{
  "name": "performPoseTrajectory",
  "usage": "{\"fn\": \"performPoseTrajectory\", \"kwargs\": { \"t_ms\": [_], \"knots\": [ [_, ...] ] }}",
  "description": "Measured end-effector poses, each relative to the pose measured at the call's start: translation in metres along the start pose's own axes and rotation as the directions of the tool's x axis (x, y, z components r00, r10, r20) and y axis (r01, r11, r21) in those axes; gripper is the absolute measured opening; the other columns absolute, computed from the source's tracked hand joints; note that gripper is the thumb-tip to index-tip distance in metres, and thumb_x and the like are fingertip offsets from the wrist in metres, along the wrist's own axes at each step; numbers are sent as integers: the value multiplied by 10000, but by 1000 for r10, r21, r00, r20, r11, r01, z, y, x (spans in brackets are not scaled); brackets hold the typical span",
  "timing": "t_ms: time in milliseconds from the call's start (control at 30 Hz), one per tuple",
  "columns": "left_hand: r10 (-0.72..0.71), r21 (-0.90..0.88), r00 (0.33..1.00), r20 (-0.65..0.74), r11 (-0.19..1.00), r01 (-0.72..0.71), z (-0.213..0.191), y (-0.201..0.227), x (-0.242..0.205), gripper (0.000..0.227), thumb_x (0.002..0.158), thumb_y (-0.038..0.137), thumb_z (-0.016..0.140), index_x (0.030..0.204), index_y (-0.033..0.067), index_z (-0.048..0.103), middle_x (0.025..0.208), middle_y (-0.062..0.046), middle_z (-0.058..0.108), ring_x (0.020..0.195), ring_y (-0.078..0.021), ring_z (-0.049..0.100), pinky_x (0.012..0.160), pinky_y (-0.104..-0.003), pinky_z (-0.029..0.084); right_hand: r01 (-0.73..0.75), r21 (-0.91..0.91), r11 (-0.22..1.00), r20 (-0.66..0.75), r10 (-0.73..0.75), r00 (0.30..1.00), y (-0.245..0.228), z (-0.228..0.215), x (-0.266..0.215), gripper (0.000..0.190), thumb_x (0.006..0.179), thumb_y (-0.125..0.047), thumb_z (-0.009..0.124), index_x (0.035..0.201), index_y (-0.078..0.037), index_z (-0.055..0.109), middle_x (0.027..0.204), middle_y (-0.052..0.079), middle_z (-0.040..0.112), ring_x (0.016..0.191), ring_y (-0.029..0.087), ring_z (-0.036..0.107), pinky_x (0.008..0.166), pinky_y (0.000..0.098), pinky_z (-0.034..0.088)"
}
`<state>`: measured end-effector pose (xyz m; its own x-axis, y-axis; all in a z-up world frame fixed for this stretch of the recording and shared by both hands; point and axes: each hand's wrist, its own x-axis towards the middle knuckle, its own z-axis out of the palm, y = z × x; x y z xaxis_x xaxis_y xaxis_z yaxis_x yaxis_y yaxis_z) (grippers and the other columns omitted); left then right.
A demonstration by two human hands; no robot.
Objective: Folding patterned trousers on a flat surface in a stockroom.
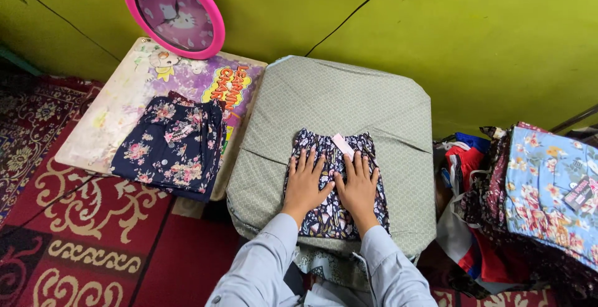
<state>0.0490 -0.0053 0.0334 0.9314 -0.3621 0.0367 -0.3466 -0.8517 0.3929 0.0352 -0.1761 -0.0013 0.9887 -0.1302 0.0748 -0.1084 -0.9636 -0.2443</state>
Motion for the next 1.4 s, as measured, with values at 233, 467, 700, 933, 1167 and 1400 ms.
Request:
{"fn": "performPoseTrajectory", "kwargs": {
  "t_ms": [233,467,700,933,1167,1400],
  "knots": [
    [8,2,1000,-1,1000,-8,2,-2,2,792,958,582,476,1592,127,343,1678,-191,227,1564,-395,118,1238,-587,22,-3,5,1000,-1,3,1000,-1,-1,1,634,998,-571,440,1578,-317,399,1675,59,331,1552,278,276,1236,600,160],
    [-11,-16,999,44,1000,12,0,-1,1,792,966,584,457,1603,135,319,1690,-181,195,1570,-382,93,1242,-579,5,1,7,1000,0,-1,1000,0,-1,0,632,996,-568,445,1574,-316,404,1668,66,342,1547,283,286,1231,605,172],
    [-28,-25,997,78,999,30,-5,1,1,782,981,599,421,1612,152,306,1700,-166,170,1576,-366,70,1243,-568,-10,8,5,1000,0,-8,1000,2,2,0,639,1000,-571,438,1580,-309,396,1671,75,336,1549,288,282,1227,605,172],
    [-7,-33,999,35,999,8,4,-3,-4,774,985,594,437,1601,137,336,1693,-181,191,1571,-383,90,1241,-570,-3,12,16,1000,14,-12,1000,5,3,-3,659,1002,-575,436,1599,-306,365,1691,74,295,1559,282,255,1236,601,138],
    [71,-16,995,-66,997,-72,4,-24,-43,819,926,651,514,1565,150,405,1646,-218,284,1534,-415,197,1218,-596,89,88,91,992,27,-91,996,30,-14,-49,855,964,-648,487,1638,-167,277,1677,231,242,1558,378,219,1239,574,140],
    [79,-12,994,-75,997,-80,-1,-29,-71,827,928,643,543,1591,183,366,1652,-206,265,1521,-430,193,1204,-602,93,129,-27,991,46,-127,991,54,-23,-93,801,934,-645,510,1620,-271,332,1687,165,265,1562,328,231,1223,561,213]
  ]
}}
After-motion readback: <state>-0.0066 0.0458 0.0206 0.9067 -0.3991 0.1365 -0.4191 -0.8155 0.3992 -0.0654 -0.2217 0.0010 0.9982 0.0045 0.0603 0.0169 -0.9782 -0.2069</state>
